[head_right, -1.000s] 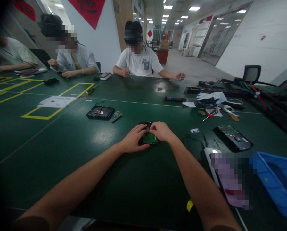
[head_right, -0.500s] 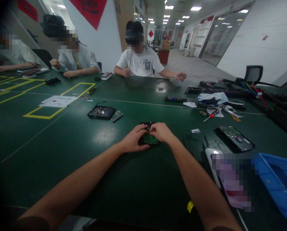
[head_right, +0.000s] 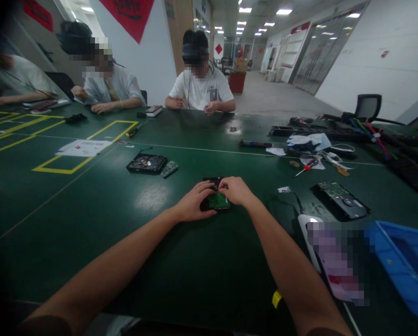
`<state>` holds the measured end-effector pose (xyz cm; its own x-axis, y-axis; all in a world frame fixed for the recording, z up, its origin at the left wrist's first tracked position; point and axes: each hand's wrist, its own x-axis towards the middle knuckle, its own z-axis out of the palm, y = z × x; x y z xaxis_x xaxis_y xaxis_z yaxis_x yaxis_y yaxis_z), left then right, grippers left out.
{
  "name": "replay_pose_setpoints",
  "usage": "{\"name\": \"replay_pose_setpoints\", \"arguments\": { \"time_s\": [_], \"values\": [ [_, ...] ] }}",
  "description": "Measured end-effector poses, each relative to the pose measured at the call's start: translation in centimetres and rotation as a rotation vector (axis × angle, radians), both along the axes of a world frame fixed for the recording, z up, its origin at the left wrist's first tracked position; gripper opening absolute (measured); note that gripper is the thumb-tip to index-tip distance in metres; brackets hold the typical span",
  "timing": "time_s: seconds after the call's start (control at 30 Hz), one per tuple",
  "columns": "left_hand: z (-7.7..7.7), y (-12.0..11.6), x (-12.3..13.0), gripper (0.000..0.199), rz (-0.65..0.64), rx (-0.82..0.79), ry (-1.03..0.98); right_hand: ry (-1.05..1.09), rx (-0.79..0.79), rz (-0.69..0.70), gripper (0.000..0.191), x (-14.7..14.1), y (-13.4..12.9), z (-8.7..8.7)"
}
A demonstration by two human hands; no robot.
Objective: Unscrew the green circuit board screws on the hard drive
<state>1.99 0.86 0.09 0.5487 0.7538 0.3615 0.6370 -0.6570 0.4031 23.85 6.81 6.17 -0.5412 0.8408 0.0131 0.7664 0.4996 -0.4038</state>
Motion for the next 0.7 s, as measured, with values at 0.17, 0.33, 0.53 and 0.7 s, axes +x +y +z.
{"name": "replay_pose_setpoints", "arguments": {
  "time_s": [0.17,0.33,0.53,0.7],
  "values": [
    [0.18,-0.05,0.02,0.067,0.0,-0.021,0.013,-0.02,-0.003,0.004,0.008,0.11,-0.02,0.17],
    [0.1,0.01,0.0,0.068,-0.002,-0.016,0.012,-0.039,-0.009,0.005,0.007,0.07,-0.01,-0.03],
    [-0.36,0.24,-0.03,0.066,-0.007,0.012,-0.005,-0.042,-0.01,0.021,0.006,-0.04,-0.18,-0.04],
    [-0.57,0.29,-0.03,0.067,-0.018,0.037,-0.017,-0.038,-0.007,0.03,0.007,-0.23,-0.25,-0.14]
  ]
}}
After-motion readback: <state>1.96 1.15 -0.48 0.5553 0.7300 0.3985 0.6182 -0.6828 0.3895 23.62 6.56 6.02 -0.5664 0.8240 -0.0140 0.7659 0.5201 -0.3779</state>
